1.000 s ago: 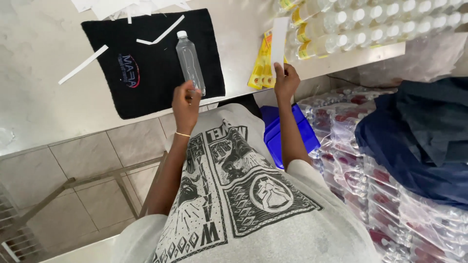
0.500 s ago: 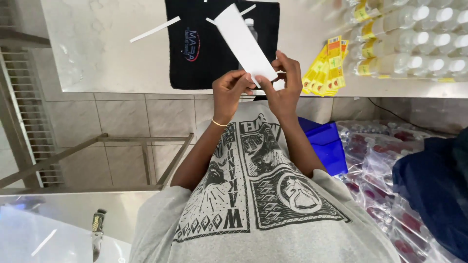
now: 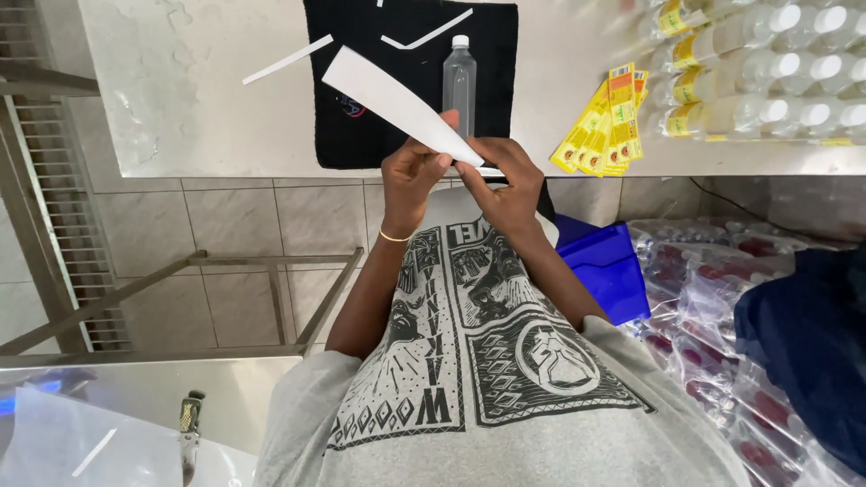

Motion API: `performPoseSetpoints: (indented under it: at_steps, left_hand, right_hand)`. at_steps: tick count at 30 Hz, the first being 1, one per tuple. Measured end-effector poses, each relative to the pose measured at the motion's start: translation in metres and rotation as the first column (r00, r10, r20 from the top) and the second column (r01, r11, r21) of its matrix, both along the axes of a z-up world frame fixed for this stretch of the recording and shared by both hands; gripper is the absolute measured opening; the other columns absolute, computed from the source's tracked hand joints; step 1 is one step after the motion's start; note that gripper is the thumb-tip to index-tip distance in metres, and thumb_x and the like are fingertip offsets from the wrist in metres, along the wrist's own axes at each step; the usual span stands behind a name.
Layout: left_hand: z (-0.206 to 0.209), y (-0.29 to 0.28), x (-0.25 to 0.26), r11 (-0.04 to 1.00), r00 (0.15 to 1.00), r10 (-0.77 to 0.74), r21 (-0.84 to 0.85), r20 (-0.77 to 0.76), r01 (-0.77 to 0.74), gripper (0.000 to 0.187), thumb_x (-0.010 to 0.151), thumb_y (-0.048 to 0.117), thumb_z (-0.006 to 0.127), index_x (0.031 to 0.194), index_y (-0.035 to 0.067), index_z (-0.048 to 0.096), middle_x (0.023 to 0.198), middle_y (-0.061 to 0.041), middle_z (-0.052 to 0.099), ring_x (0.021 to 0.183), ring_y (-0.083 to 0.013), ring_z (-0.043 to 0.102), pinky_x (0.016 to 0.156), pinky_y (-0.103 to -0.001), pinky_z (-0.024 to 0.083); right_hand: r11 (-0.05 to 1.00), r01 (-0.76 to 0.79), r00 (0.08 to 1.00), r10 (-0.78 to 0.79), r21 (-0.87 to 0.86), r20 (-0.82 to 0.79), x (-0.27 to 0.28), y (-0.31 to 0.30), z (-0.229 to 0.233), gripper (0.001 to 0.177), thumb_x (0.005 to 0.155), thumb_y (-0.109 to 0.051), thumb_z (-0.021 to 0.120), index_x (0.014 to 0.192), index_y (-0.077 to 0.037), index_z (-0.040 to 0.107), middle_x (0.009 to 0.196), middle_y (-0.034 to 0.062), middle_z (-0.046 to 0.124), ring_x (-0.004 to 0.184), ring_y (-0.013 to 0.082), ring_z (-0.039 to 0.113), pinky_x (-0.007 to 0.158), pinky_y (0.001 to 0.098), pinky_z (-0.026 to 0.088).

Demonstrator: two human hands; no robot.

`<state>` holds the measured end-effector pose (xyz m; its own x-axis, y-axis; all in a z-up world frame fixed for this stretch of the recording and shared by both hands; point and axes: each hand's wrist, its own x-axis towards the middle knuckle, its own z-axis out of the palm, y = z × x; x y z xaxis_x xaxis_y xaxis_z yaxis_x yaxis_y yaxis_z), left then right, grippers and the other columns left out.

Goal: Manually applying adhesive labels to plastic water bottles at a production workbench.

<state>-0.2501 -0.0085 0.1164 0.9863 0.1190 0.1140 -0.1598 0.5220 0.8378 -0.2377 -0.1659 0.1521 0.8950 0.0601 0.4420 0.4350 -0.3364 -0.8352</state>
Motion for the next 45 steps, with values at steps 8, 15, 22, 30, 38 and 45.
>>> performPoseSetpoints:
  at_steps: [8, 15, 22, 30, 38, 45]
  left_hand:
    - [0.000, 0.001, 0.006, 0.997, 0.996, -0.074, -0.033, 0.056, 0.076, 0.024, 0.108, 0.011, 0.076, 0.128, -0.003, 0.073, 0.157, -0.029, 0.059, 0.145, -0.0384, 0.060, 0.121, -0.050, 0.049]
    - [0.023, 0.021, 0.016, 0.818, 0.938, -0.009, 0.541, 0.348, -0.193, 0.036, 0.097, 0.001, 0.086, 0.132, 0.003, 0.076, 0.147, -0.018, 0.069, 0.124, -0.0285, 0.073, 0.107, -0.038, 0.058]
    - [0.002, 0.087, 0.030, 0.967, 0.990, 0.076, 0.232, 0.117, -0.102, 0.043, 0.119, 0.035, 0.055, 0.133, -0.003, 0.069, 0.124, -0.024, 0.075, 0.112, -0.0313, 0.075, 0.092, -0.042, 0.066]
    - [0.099, 0.038, 0.033, 0.806, 0.941, -0.329, 0.498, -0.076, 0.321, 0.022, 0.107, 0.022, 0.074, 0.118, 0.003, 0.078, 0.107, -0.012, 0.077, 0.097, -0.0198, 0.073, 0.085, -0.033, 0.063]
    - [0.047, 0.006, 0.025, 0.951, 0.979, -0.171, 0.241, -0.113, 0.194, 0.010, 0.099, 0.007, 0.084, 0.102, -0.001, 0.079, 0.087, -0.017, 0.075, 0.074, -0.0181, 0.073, 0.070, -0.034, 0.064]
    - [0.046, 0.006, 0.018, 0.982, 0.999, 0.022, 0.188, 0.027, -0.027, 0.011, 0.104, 0.008, 0.080, 0.097, 0.000, 0.079, 0.130, -0.016, 0.069, 0.121, -0.0195, 0.068, 0.102, -0.034, 0.055]
  right_hand:
    - [0.929, -0.052, 0.950, 0.159, 0.367, -0.268, -0.003, -0.008, -0.020, 0.061, 0.097, -0.023, 0.092, 0.147, -0.001, 0.065, 0.131, 0.0132, 0.069, 0.107, 0.0173, 0.069, 0.090, 0.0336, 0.062]
    - [0.582, 0.148, 0.808, 0.395, 0.799, -0.438, 0.014, -0.031, -0.047, 0.022, 0.101, -0.002, 0.075, 0.121, 0.003, 0.068, 0.104, 0.0145, 0.071, 0.094, 0.0231, 0.077, 0.084, 0.0303, 0.068]
    - [0.538, 0.037, 0.814, 0.472, 0.842, -0.338, 0.047, -0.054, -0.012, 0.017, 0.097, -0.013, 0.065, 0.109, -0.004, 0.057, 0.110, 0.0204, 0.063, 0.121, 0.0390, 0.072, 0.099, 0.0443, 0.067]
    - [0.829, -0.134, 0.870, 0.361, 0.543, -0.336, 0.061, -0.046, 0.012, 0.017, 0.105, -0.011, 0.066, 0.115, 0.001, 0.070, 0.093, 0.0108, 0.069, 0.082, 0.0154, 0.064, 0.073, 0.0284, 0.052]
    - [0.975, -0.171, 0.980, 0.183, 0.144, -0.076, 0.053, -0.026, 0.047, 0.039, 0.110, -0.008, 0.077, 0.145, 0.003, 0.066, 0.108, 0.0160, 0.068, 0.098, 0.0234, 0.064, 0.091, 0.0410, 0.058]
    - [0.978, -0.080, 0.991, 0.099, -0.194, 0.091, 0.024, -0.013, 0.035, 0.064, 0.101, -0.024, 0.089, 0.153, 0.001, 0.061, 0.132, 0.0207, 0.068, 0.127, 0.0406, 0.066, 0.108, 0.0552, 0.050]
